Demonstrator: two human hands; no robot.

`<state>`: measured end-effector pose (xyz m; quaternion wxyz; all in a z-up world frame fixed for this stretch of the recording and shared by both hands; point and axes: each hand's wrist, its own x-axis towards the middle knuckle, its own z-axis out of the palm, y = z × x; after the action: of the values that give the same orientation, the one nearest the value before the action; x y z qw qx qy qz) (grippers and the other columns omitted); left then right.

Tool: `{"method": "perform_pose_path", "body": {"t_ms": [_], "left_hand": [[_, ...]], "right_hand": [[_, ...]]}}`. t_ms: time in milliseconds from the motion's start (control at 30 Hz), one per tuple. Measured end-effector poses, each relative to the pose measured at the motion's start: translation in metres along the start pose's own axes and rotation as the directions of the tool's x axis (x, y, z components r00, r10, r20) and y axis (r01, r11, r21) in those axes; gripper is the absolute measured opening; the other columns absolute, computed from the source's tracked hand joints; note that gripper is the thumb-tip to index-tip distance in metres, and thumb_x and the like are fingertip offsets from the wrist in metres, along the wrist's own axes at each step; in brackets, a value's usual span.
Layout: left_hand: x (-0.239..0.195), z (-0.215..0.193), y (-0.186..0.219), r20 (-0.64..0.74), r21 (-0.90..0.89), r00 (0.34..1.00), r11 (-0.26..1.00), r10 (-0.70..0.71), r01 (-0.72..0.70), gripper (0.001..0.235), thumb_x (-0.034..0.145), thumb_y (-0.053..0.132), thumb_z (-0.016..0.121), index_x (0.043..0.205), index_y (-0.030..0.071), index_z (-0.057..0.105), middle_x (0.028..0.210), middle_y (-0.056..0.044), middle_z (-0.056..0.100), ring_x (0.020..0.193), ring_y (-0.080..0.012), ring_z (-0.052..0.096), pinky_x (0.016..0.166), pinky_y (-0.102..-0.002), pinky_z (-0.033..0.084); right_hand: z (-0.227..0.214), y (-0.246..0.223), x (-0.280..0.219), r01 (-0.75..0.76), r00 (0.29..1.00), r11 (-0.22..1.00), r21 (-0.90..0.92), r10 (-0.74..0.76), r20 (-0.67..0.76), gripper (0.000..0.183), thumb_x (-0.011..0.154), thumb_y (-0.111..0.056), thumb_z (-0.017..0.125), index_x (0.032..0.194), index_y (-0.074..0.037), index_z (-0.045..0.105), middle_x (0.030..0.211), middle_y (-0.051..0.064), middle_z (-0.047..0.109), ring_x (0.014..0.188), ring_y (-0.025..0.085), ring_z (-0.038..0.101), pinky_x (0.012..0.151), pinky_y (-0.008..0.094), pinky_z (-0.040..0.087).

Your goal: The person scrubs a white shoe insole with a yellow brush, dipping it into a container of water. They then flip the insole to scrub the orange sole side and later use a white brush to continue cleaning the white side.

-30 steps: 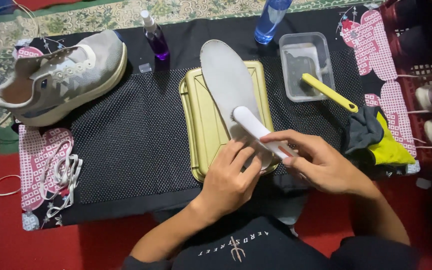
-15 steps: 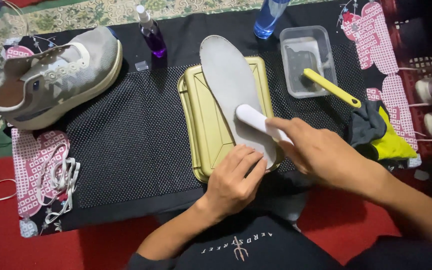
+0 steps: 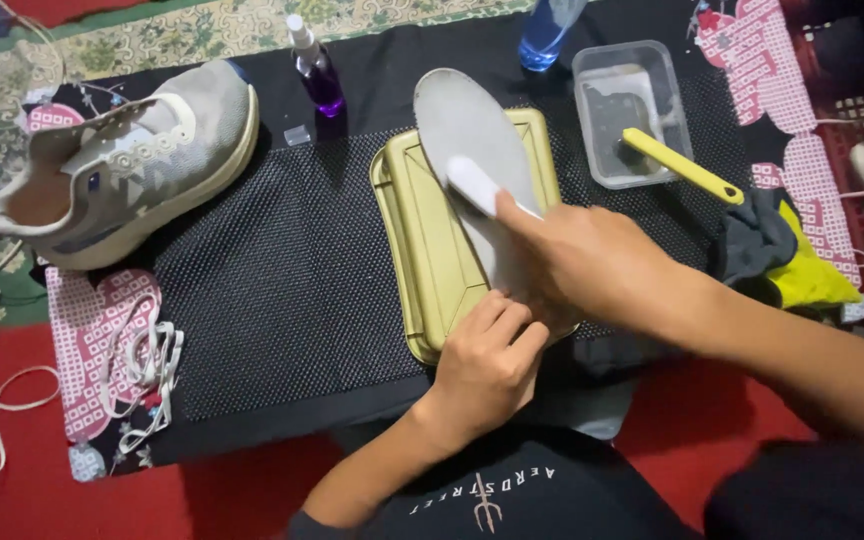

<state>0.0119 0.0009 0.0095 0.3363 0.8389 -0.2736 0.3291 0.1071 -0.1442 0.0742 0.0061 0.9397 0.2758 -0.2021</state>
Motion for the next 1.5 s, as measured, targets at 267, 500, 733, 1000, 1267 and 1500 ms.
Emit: {"method": "perform_pose_path", "body": {"t_ms": [267,500,733,1000,1267,1500], "left_hand": [[0.005,-0.015,0.007,0.155,-0.141,0.986,0.986,-0.063,0.085,0.020,0.082,-0.002,0.067,0.101,-0.006,0.072,0.104,-0.020,0.066,0.100,-0.0373,0.064,0.100,-0.045,0.053],[-0.001,-0.016,0.006,0.189,-0.125,0.979,0.986,-0.083,0.108,0.017,0.079,-0.001,0.070,0.095,0.000,0.065,0.099,-0.016,0.059,0.087,-0.0319,0.056,0.078,-0.040,0.052],[0.005,-0.012,0.011,0.147,-0.134,0.987,0.987,-0.070,0.090,0.024,0.085,-0.001,0.074,0.108,-0.005,0.070,0.110,-0.013,0.067,0.100,-0.0323,0.066,0.099,-0.045,0.054],[0.003,-0.004,0.013,0.102,-0.046,0.990,0.993,-0.099,0.104,0.019,0.082,0.001,0.080,0.101,-0.001,0.075,0.105,-0.009,0.072,0.094,-0.0274,0.069,0.095,-0.043,0.058],[0.007,-0.004,0.014,0.133,-0.038,0.983,0.991,-0.125,0.132,0.018,0.081,0.002,0.080,0.099,0.000,0.076,0.105,-0.008,0.073,0.095,-0.0263,0.069,0.093,-0.044,0.059],[0.007,-0.006,0.014,0.147,-0.052,0.979,0.987,-0.143,0.152,0.020,0.082,0.004,0.081,0.100,0.000,0.076,0.106,-0.009,0.073,0.095,-0.0265,0.069,0.093,-0.043,0.060]], "right_hand": [[-0.020,-0.020,-0.048,0.032,0.998,0.999,-0.041,-0.030,0.057,0.063,0.081,-0.025,0.066,0.136,-0.013,0.037,0.074,0.014,0.072,0.056,0.036,0.074,0.050,0.050,0.058],[-0.023,-0.016,-0.002,0.134,0.979,0.989,0.063,-0.122,-0.161,0.086,0.072,-0.020,0.077,0.149,-0.011,0.039,0.083,0.019,0.070,0.063,0.039,0.069,0.053,0.048,0.054],[-0.045,0.070,-0.043,-0.228,0.955,0.919,0.322,0.275,-0.109,0.044,0.098,-0.026,0.062,0.141,-0.022,0.051,0.083,0.019,0.074,0.050,0.028,0.068,0.044,0.046,0.052],[-0.015,0.181,-0.003,-0.240,0.934,0.950,0.199,0.281,-0.221,0.043,0.103,-0.032,0.059,0.139,-0.007,0.055,0.104,0.030,0.073,0.067,0.041,0.075,0.052,0.051,0.057],[0.003,0.198,0.035,-0.294,0.909,0.956,0.009,0.283,-0.307,0.036,0.104,-0.030,0.062,0.134,-0.009,0.061,0.101,0.015,0.075,0.074,0.033,0.072,0.062,0.046,0.057],[0.005,0.194,0.041,-0.305,0.900,0.952,-0.025,0.280,-0.335,0.035,0.104,-0.029,0.063,0.130,-0.007,0.061,0.096,0.013,0.076,0.071,0.031,0.073,0.059,0.044,0.058]]}}
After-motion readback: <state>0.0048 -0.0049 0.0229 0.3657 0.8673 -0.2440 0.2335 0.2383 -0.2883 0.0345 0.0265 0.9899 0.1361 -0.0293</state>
